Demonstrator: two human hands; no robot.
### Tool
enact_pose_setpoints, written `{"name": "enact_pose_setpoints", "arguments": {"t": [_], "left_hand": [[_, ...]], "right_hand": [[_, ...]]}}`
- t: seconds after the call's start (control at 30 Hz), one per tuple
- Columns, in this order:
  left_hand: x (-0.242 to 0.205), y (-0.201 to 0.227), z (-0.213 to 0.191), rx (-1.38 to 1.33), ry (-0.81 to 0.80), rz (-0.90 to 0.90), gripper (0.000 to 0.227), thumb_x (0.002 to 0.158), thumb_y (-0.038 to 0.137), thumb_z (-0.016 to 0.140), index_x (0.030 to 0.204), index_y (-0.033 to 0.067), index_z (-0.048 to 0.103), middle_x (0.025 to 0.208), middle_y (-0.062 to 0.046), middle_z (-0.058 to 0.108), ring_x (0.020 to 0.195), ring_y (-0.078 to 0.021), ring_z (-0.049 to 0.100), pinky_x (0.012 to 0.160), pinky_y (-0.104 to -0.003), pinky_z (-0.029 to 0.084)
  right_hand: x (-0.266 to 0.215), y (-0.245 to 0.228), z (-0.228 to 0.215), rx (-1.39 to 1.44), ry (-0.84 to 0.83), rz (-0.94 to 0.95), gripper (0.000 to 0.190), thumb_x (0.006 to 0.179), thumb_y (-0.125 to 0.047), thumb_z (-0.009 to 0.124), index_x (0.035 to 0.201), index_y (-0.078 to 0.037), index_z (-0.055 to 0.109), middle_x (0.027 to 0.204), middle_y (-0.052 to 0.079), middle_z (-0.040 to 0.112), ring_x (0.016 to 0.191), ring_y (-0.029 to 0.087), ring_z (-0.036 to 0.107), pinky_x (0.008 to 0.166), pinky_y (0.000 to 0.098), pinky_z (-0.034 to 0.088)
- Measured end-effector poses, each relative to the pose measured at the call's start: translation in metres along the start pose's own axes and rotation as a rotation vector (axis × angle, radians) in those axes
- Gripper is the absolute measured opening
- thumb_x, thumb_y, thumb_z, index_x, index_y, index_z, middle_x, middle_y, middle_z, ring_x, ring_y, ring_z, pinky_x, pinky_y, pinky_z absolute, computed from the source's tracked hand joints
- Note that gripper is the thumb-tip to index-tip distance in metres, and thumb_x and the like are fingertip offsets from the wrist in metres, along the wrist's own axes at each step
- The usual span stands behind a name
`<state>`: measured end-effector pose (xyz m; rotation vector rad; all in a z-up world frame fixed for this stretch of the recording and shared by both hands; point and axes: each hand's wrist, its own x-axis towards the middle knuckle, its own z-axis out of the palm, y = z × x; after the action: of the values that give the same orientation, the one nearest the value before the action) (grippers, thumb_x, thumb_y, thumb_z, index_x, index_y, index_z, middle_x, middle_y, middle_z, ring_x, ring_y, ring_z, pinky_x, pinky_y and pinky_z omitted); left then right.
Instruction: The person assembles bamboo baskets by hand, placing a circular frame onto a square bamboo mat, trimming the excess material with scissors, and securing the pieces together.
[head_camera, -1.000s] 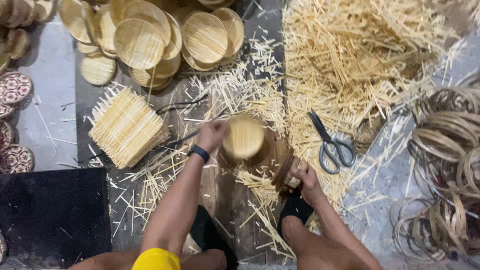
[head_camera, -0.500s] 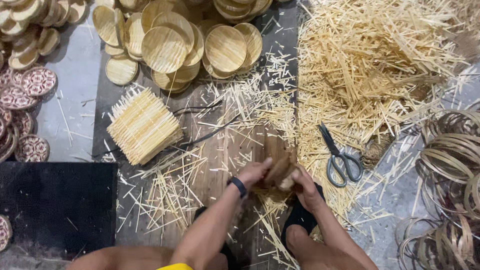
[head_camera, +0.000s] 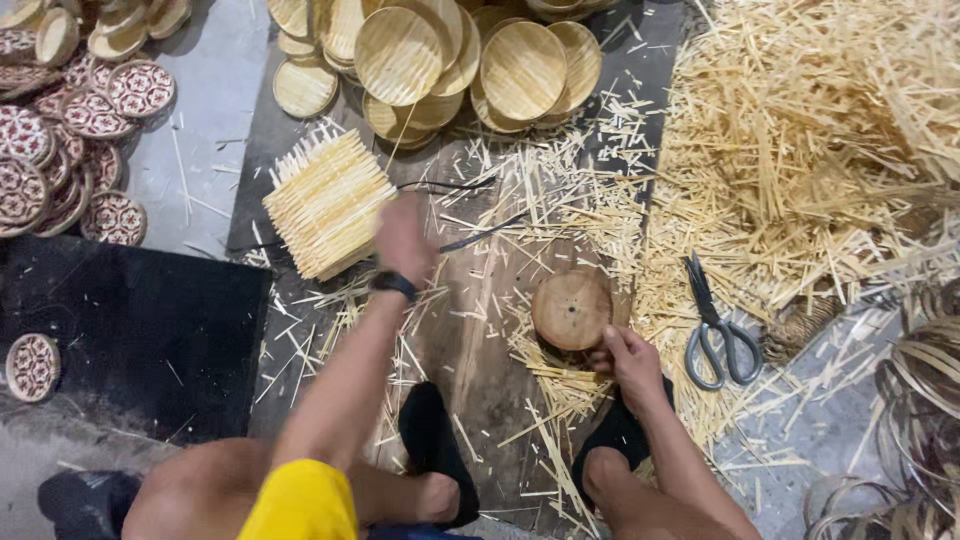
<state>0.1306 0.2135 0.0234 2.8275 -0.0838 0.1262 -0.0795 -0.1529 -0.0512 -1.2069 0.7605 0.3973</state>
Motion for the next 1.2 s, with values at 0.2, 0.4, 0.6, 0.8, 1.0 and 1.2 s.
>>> {"name": "enact_pose_setpoints", "arguments": {"t": [0.2, 0.4, 0.6, 0.8, 1.0, 1.2], "left_hand": [[0.021, -0.069, -0.093, 0.219, -0.282, -0.215, 0.065, 0.07, 0.02, 0.09, 0.128, 0.004, 0.066, 0.122, -0.02, 0.068, 0.116, -0.0365, 0.064, 0.1, -0.044, 0.05], [0.02, -0.059, -0.122, 0.017, -0.058, -0.164, 0.017, 0.102, 0.016, 0.07, 0.115, 0.0106, 0.079, 0.095, -0.018, 0.074, 0.089, -0.0348, 0.073, 0.087, -0.041, 0.057], [0.002, 0.038, -0.115, 0.015, 0.486, 0.452, 0.013, 0.092, 0.007, 0.074, 0.103, 0.0064, 0.068, 0.101, -0.013, 0.073, 0.087, -0.0306, 0.069, 0.08, -0.042, 0.055], [-0.115, 0.148, -0.006, -0.114, -0.435, 0.745, 0.018, 0.098, 0.01, 0.059, 0.113, 0.0041, 0.067, 0.115, -0.016, 0.07, 0.106, -0.0299, 0.067, 0.091, -0.043, 0.056], [-0.142, 0.142, 0.013, -0.392, -0.254, 0.851, 0.027, 0.089, 0.021, 0.076, 0.113, 0.0112, 0.069, 0.128, -0.009, 0.069, 0.125, -0.0279, 0.062, 0.102, -0.046, 0.055], [-0.1, 0.122, 0.067, -0.822, -0.457, -0.506, 0.049, 0.076, 0.014, 0.087, 0.118, -0.0007, 0.066, 0.108, -0.016, 0.071, 0.094, -0.0226, 0.069, 0.076, -0.032, 0.061]], "right_hand": [[0.001, 0.017, -0.018, 0.162, 0.003, 0.026, 0.034, 0.102, -0.026, 0.06, 0.116, 0.004, 0.066, 0.089, 0.01, 0.066, 0.071, 0.017, 0.062, 0.063, 0.0302, 0.053], [0.004, 0.023, -0.02, 0.197, -0.018, -0.008, 0.031, 0.103, -0.024, 0.062, 0.114, 0.005, 0.066, 0.089, 0.011, 0.065, 0.07, 0.017, 0.061, 0.062, 0.0299, 0.053], [0.001, 0.018, -0.011, 0.041, 0.087, -0.112, 0.039, 0.104, -0.033, 0.058, 0.111, 0.004, 0.068, 0.088, 0.011, 0.068, 0.071, 0.017, 0.064, 0.062, 0.0299, 0.052], [0.004, 0.006, -0.022, 0.559, -0.199, -0.198, 0.039, 0.108, -0.036, 0.062, 0.117, 0.002, 0.068, 0.09, 0.0, 0.063, 0.075, 0.009, 0.059, 0.068, 0.026, 0.053], [0.013, -0.006, -0.007, 0.061, 0.057, -0.202, 0.024, 0.088, -0.007, 0.077, 0.108, 0.002, 0.067, 0.089, 0.0, 0.07, 0.075, 0.007, 0.061, 0.069, 0.0228, 0.051], [0.005, -0.021, -0.001, -0.235, 0.178, -0.27, 0.029, 0.09, -0.012, 0.08, 0.112, 0.004, 0.069, 0.089, 0.005, 0.068, 0.075, 0.008, 0.06, 0.066, 0.024, 0.05]]}}
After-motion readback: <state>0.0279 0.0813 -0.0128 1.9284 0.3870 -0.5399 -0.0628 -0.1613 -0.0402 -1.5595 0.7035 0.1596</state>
